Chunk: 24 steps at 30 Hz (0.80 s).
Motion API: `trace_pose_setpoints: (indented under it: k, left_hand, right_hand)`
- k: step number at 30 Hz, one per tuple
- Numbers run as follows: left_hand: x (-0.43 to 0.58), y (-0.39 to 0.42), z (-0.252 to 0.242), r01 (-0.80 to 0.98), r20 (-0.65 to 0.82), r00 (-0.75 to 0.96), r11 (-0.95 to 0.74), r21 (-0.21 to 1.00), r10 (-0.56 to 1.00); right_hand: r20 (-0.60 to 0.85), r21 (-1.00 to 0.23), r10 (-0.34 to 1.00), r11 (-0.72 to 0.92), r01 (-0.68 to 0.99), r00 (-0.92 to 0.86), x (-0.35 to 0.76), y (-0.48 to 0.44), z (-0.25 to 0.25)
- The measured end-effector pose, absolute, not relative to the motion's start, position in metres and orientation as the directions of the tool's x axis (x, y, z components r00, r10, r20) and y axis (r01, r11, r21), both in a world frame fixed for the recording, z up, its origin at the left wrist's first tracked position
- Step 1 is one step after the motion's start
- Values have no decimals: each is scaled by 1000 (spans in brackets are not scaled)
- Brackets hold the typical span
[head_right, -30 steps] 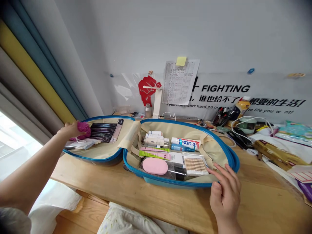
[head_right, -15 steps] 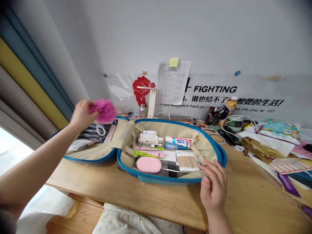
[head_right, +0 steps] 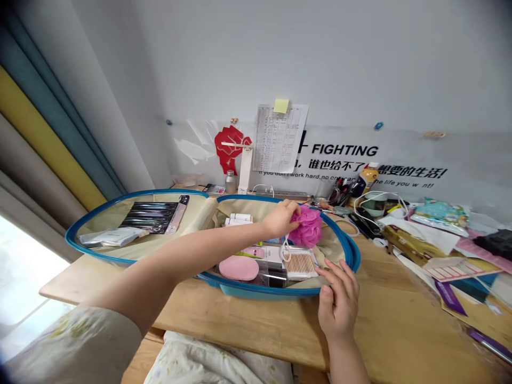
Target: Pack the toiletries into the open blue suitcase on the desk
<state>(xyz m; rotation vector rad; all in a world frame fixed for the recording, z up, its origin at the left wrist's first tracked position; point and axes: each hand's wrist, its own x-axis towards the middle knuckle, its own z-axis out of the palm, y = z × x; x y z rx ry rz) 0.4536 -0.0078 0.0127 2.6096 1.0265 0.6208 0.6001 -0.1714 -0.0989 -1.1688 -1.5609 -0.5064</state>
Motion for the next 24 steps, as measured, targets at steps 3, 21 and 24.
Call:
trace_pose_setpoints:
  k: [3, 21, 24]
  left_hand:
    - [459, -10, -1, 580, 228, 697, -722, 377, 680]
    - [272, -26, 45, 607, 280, 686, -740, 289, 672]
    - [189, -25, 36, 897, 62, 400, -404, 177, 915]
  right_hand:
    - [907, -256, 418, 430, 866, 60, 600, -171, -99]
    - [916, -215, 400, 456, 863, 17, 603, -168, -99]
    - [918, -207, 396, 443, 872, 16, 603, -169, -99]
